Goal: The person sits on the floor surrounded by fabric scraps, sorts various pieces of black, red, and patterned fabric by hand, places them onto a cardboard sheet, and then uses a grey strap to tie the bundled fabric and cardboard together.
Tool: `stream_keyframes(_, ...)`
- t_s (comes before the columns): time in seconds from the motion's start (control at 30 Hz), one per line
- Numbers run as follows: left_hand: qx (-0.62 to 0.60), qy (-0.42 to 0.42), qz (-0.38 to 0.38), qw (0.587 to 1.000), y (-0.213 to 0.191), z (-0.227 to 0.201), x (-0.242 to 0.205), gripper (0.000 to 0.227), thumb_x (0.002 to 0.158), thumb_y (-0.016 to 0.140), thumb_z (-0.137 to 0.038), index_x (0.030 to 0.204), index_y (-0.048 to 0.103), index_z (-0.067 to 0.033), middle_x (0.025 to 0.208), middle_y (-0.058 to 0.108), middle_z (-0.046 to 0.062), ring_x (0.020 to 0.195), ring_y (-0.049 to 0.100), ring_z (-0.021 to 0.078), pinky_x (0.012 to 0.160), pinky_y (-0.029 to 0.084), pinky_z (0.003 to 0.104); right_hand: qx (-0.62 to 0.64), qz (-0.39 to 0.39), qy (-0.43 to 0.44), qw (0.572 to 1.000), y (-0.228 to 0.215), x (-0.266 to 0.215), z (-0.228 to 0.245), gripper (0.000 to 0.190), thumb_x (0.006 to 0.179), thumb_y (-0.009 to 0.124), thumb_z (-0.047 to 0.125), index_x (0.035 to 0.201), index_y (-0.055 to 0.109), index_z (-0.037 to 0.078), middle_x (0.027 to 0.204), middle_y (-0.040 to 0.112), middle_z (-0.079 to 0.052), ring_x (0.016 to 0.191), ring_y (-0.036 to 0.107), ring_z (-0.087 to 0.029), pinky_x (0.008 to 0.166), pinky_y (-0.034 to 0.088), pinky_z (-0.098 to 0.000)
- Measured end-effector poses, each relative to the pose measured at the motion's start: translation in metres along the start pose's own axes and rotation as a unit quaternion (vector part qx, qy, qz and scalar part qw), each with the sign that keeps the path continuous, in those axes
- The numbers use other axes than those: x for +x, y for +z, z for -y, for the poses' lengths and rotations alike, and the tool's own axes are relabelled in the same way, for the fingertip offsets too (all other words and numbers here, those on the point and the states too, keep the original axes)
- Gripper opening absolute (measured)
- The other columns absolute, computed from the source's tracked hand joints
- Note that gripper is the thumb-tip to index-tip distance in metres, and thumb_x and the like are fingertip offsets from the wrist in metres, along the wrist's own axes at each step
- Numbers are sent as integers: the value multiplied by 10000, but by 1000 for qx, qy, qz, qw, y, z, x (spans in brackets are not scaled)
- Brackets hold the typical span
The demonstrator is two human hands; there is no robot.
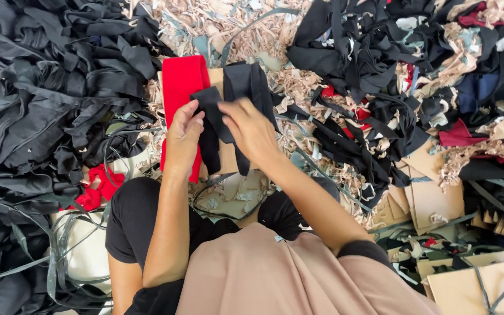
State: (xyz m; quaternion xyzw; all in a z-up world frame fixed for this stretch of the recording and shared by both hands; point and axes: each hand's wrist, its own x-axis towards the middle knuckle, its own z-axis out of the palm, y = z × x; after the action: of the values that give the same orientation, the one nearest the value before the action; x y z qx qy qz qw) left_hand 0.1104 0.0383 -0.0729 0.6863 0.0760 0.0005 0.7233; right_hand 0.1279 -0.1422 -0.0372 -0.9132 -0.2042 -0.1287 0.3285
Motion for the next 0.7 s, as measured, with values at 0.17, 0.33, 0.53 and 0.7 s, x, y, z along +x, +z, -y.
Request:
stream_keyframes(0.17,16,-10,-17,1000,-6,-28,-35,430,1008,522,-108,1437,540,-107,1471,536,183,1310,587,250,987,519,342,-59,81,49,994,18,61,-7,376,938,705,167,1294,586,157,1180,579,-105,1013,696,-372,820,621,-459)
stream_keyframes(0.33,47,-23,-63,997,-49,-13,-46,416,1022,501,-111,1436,534,-77,1451,542,156,1311,558,242,983,481,326,-65,78,139,985,27,87,-25,111,966,634,262,1032,665,179,985,607,-61,922,711,-334,795,606,-475)
stream_keyframes(0.53,-25,-93,-87,992,-51,-20,-60,361,989,525,-157,1345,568,-114,1416,612,51,1275,629,199,954,494,278,42,-29,130,990,-17,28,-48,26,955,645,177,965,650,200,964,582,-56,876,641,-336,631,447,-472)
stream_keyframes(0.7,-22,-70,-91,993,-61,-9,-71,336,1011,492,-81,1332,578,-131,1418,605,70,1254,621,202,906,466,265,21,34,275,961,-35,-100,-73,121,927,721,357,955,742,241,844,748,-23,834,712,-308,794,542,-451)
